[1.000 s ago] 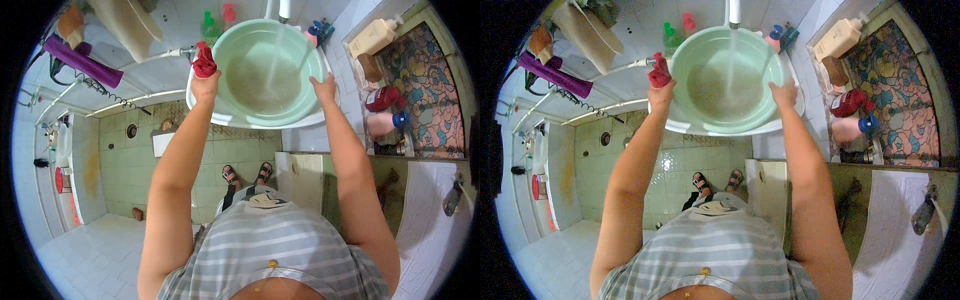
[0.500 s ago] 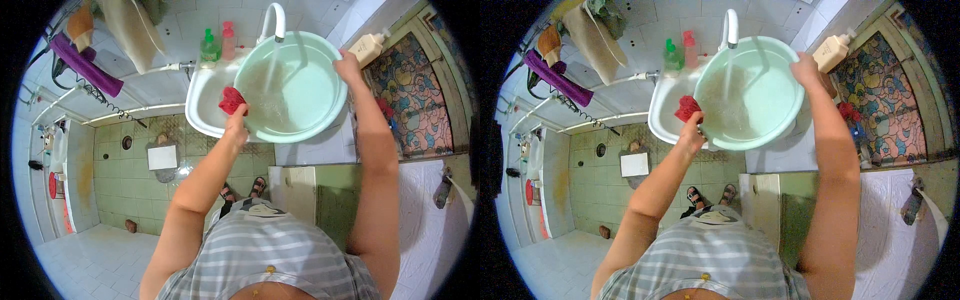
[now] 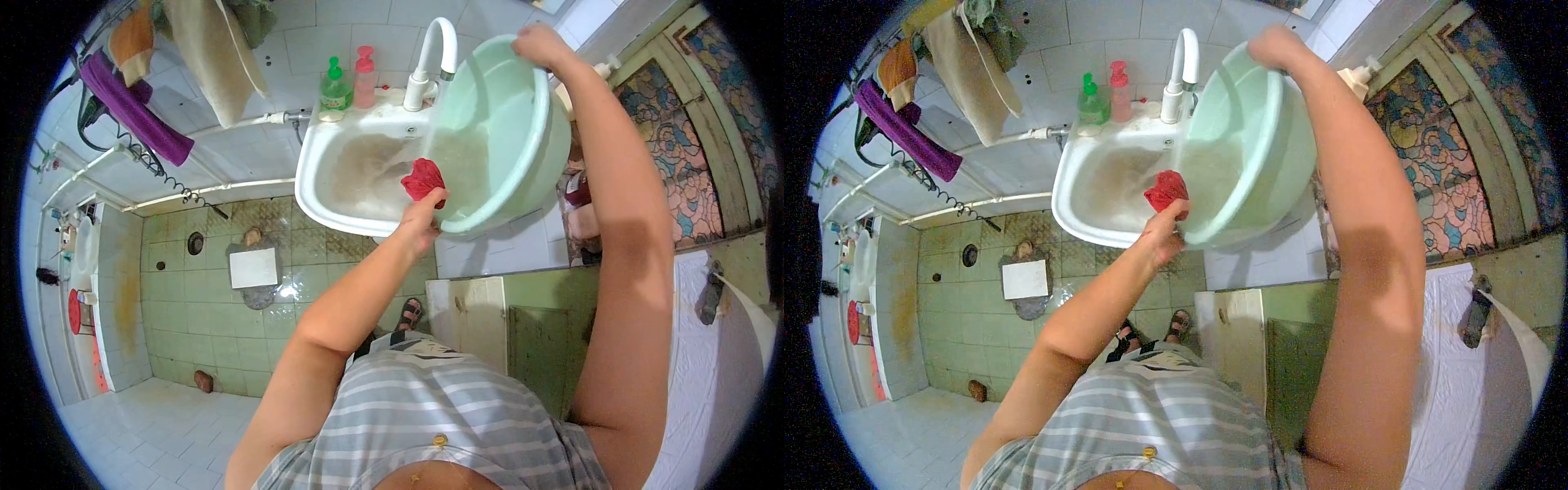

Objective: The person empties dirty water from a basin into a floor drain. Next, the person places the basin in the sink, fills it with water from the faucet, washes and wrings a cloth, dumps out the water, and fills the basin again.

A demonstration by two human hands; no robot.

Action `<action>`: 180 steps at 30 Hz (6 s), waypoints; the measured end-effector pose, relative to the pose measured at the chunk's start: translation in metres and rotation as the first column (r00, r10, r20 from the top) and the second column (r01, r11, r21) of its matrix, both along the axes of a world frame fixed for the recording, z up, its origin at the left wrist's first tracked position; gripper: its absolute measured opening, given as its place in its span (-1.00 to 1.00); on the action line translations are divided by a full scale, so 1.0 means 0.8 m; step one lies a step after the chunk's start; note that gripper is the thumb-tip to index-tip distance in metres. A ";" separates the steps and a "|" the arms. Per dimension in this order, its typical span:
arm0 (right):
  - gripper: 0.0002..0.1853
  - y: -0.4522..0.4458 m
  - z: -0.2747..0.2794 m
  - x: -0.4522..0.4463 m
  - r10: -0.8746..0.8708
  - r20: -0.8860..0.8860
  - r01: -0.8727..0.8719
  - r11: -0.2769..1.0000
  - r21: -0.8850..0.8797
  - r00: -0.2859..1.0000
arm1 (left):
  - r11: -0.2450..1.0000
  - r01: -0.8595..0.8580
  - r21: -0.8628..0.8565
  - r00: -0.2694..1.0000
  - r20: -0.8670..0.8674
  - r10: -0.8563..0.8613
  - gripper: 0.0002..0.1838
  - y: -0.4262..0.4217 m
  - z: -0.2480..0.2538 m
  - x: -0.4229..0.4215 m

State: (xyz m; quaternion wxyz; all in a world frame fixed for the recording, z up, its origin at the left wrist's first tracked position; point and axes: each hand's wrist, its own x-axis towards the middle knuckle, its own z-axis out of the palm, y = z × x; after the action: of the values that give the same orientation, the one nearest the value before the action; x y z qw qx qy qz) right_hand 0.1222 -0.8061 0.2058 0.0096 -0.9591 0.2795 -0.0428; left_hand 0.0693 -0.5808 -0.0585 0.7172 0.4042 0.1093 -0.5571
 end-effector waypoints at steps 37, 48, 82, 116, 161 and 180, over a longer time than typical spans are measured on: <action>-0.59 -0.130 -0.367 0.141 0.030 -0.231 -0.034 0.999 -0.014 0.973 | 0.799 -0.505 0.325 0.594 0.803 0.049 -0.63 0.209 0.086 0.122; -0.49 -0.150 -0.364 0.127 0.080 -0.229 -0.061 0.994 0.092 0.970 | 0.805 -0.504 0.314 0.540 0.842 0.010 -0.65 0.223 0.074 0.111; -0.72 0.019 -0.056 -0.042 -0.010 0.177 0.009 1.000 0.008 0.984 | 0.908 -0.275 0.315 0.580 0.808 -0.104 -0.68 0.120 0.019 0.130; -0.65 -0.063 -0.327 -0.047 -0.069 0.177 0.016 0.958 0.286 0.982 | 0.845 -0.357 0.398 0.232 0.914 -0.333 -0.70 0.164 0.084 0.092; -0.51 0.027 -0.277 -0.123 -0.378 0.035 0.332 0.851 0.407 0.925 | 0.838 -0.397 0.374 0.190 0.927 -0.324 -0.53 0.182 0.032 0.096; -0.54 0.048 -0.274 -0.148 -0.444 0.123 0.358 0.832 0.423 0.887 | 0.827 -0.433 0.359 0.252 0.929 -0.272 -0.38 0.181 0.018 0.100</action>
State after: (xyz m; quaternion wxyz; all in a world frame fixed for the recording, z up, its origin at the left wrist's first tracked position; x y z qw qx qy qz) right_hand 0.0041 -0.7677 -0.0133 0.2206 -0.8466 0.4756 -0.0915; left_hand 0.1494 -0.4360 -0.0437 0.5084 0.8384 -0.1729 -0.0932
